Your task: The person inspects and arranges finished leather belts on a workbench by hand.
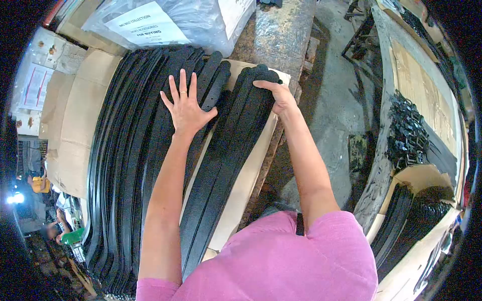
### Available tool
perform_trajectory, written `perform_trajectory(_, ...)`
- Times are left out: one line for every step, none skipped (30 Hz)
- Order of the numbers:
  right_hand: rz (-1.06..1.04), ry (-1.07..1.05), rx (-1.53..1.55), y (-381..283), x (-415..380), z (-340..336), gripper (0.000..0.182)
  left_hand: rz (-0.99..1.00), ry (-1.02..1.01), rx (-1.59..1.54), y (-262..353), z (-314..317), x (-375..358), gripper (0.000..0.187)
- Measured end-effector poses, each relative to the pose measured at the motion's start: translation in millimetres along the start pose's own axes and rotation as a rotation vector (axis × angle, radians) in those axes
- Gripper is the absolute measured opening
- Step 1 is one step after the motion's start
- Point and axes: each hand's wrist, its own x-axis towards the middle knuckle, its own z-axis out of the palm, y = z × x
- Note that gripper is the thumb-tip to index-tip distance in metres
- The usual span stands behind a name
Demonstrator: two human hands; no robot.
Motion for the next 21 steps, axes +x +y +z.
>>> perform_trajectory(0.002,-0.001,-0.008,-1,-1,1,0.032,0.001,0.008,0.004,0,1,0,0.105)
perform_trajectory(0.007,0.019,-0.011,0,0,4,0.030,0.001,0.016,0.008,0,1,0,0.105)
perform_trajectory(0.012,0.038,-0.014,1,1,7,0.029,0.001,0.014,0.013,-1,1,0,0.104)
perform_trajectory(0.016,0.058,-0.018,2,3,10,0.028,0.001,0.013,0.018,-1,1,0,0.103)
perform_trajectory(0.024,0.021,-0.007,3,8,11,0.028,0.002,0.013,0.022,-1,1,0,0.102)
perform_trajectory(0.031,-0.017,0.005,4,13,13,0.028,0.006,0.022,0.017,-1,0,0,0.102)
perform_trajectory(0.039,-0.054,0.016,5,17,14,0.028,0.010,0.030,0.012,-1,0,0,0.101)
perform_trajectory(0.039,-0.043,0.011,7,20,16,0.027,0.015,0.037,0.007,-1,0,0,0.100)
perform_trajectory(0.041,-0.031,0.006,5,18,23,0.027,0.016,0.039,0.004,-1,1,-1,0.099)
perform_trajectory(0.043,-0.020,0.001,4,17,27,0.026,0.017,0.041,0.001,-1,1,0,0.098)
perform_trajectory(-0.002,-0.018,-0.039,7,18,27,0.031,0.018,0.044,-0.001,-1,1,0,0.098)
perform_trajectory(-0.048,-0.019,-0.081,11,19,26,0.037,0.023,0.045,-0.009,-1,1,0,0.096)
perform_trajectory(-0.096,-0.024,-0.125,14,22,26,0.042,0.025,0.050,-0.016,-2,1,0,0.095)
perform_trajectory(-0.364,0.066,-0.345,20,24,25,0.050,0.025,0.053,-0.023,-2,1,-1,0.094)
perform_trajectory(-0.638,0.155,-0.562,25,27,24,0.058,0.033,0.064,-0.029,-3,2,-2,0.092)
perform_trajectory(-0.914,0.244,-0.775,30,30,22,0.066,0.040,0.075,-0.034,-4,2,-2,0.091)
perform_trajectory(-0.978,0.342,-0.960,33,32,19,0.069,0.047,0.087,-0.041,-4,2,-2,0.090)
perform_trajectory(-1.041,0.444,-1.146,33,35,14,0.073,0.047,0.073,-0.038,-3,-1,-2,0.083)
perform_trajectory(-1.105,0.549,-1.331,34,40,11,0.076,0.057,0.091,-0.035,-4,-1,-1,0.080)
perform_trajectory(-1.057,0.525,-1.310,41,44,8,0.068,0.063,0.103,-0.034,-5,2,-2,0.078)
perform_trajectory(-1.034,0.498,-1.380,44,37,10,0.064,0.069,0.114,-0.033,-5,3,-3,0.075)
